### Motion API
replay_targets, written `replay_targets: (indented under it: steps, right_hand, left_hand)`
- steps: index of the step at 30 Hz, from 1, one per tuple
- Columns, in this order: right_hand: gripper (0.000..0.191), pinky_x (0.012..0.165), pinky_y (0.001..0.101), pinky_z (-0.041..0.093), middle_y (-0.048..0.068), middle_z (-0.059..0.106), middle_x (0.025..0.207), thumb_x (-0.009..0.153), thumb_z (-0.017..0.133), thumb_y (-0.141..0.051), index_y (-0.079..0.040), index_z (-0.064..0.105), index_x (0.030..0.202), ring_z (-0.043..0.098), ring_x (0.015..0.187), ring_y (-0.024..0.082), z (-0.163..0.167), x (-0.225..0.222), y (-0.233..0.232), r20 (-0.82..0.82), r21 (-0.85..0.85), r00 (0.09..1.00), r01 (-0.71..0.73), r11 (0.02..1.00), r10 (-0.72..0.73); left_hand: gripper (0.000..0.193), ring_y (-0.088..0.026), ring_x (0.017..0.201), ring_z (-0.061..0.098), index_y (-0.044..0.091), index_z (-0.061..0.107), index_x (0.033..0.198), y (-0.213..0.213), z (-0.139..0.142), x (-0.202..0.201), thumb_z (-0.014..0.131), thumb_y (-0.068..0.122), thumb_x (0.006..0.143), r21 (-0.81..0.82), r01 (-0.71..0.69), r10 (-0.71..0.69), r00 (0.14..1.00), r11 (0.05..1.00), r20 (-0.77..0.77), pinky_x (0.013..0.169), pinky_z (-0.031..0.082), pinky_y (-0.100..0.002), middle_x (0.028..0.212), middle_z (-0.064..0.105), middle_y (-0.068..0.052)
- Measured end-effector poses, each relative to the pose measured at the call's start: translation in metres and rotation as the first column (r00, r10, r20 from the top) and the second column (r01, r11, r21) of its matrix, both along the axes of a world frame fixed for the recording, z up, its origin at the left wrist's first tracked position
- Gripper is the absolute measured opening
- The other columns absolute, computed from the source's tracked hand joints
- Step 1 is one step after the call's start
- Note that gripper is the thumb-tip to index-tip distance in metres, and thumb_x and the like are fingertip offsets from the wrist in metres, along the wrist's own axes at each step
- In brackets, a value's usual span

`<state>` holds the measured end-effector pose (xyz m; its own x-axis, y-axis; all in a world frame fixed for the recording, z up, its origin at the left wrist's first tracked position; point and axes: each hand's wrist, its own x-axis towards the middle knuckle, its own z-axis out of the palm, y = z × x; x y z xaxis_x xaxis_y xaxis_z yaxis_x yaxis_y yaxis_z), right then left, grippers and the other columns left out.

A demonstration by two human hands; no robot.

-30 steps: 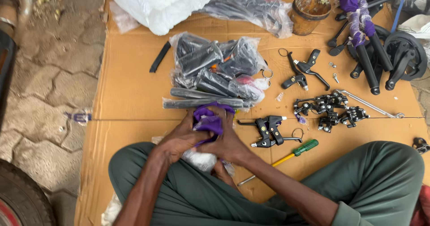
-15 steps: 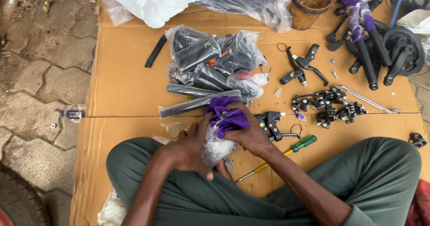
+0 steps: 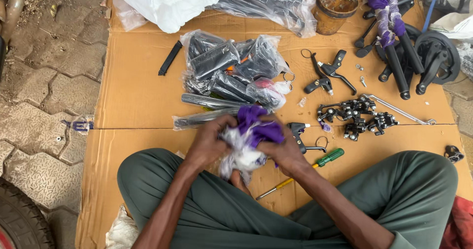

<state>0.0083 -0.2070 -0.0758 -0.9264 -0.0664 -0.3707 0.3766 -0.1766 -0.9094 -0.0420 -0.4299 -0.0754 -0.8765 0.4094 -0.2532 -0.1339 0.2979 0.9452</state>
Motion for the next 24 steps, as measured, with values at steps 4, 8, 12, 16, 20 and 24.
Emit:
replay_targets:
  steps: [4,8,12,16,20,24]
  right_hand:
    - [0.059,0.086,0.0290,0.051,0.000,0.059,0.110,0.079,0.082,-0.009,-0.009,0.055,0.132,0.056,0.101,0.011,0.015,-0.013,0.004,-0.294,0.259,0.952,-0.011,0.966,0.089]
    - [0.088,0.105,0.0380,0.044,0.006,0.044,0.130,0.073,0.091,-0.022,-0.010,0.040,0.144,0.050,0.124,0.021,0.031,-0.015,-0.002,-0.543,0.390,0.800,-0.026,0.920,0.253]
    - [0.114,0.120,0.0470,0.032,0.015,0.035,0.139,0.060,0.098,-0.038,-0.007,0.033,0.147,0.044,0.135,0.035,0.043,-0.010,-0.004,-0.627,0.587,0.665,0.062,0.807,0.405]
    - [0.098,0.111,0.0474,0.039,0.014,0.047,0.136,0.063,0.098,-0.025,-0.007,0.043,0.143,0.032,0.135,0.053,0.039,-0.012,0.005,-0.610,0.724,0.587,0.139,0.676,0.532]
    - [0.065,0.104,0.0421,0.049,0.012,0.054,0.131,0.069,0.091,-0.013,-0.009,0.060,0.127,0.054,0.127,0.035,0.014,-0.021,0.023,-0.679,0.640,0.625,0.248,0.728,0.384]
    - [0.051,0.088,0.0386,0.054,0.012,0.063,0.110,0.062,0.090,-0.003,0.000,0.067,0.108,0.063,0.101,0.027,-0.018,-0.020,0.058,-0.327,0.568,0.945,0.196,0.799,0.000]
  left_hand:
    - [0.041,-0.013,0.089,0.061,0.004,0.066,0.101,0.013,0.014,-0.016,0.059,-0.022,0.069,0.192,-0.218,0.225,0.974,0.957,-0.015,0.070,0.057,-0.028,0.096,0.066,-0.002]
    - [0.038,-0.016,0.087,0.062,0.000,0.067,0.104,0.041,-0.003,-0.018,0.061,-0.024,0.075,0.451,-0.346,0.320,0.938,0.823,0.136,0.073,0.054,-0.030,0.098,0.067,-0.006]
    - [0.033,-0.015,0.095,0.070,0.007,0.068,0.119,0.054,-0.033,-0.004,0.061,-0.006,0.089,0.539,-0.487,0.173,0.831,0.688,0.530,0.085,0.060,-0.030,0.108,0.074,-0.003]
    - [0.044,-0.021,0.107,0.068,0.001,0.056,0.135,0.048,-0.039,-0.001,0.068,0.000,0.093,0.714,-0.385,-0.078,0.849,0.585,0.522,0.094,0.059,-0.036,0.120,0.069,-0.011]
    - [0.069,-0.024,0.117,0.063,0.003,0.043,0.152,0.041,-0.007,-0.011,0.072,-0.004,0.090,0.748,-0.102,-0.234,0.915,0.656,0.330,0.100,0.053,-0.039,0.131,0.062,-0.014]
    - [0.067,-0.015,0.132,0.051,0.012,0.037,0.147,0.028,0.041,-0.054,0.070,0.007,0.089,0.080,0.230,-0.231,0.973,0.970,-0.001,0.104,0.051,-0.035,0.143,0.053,-0.006]
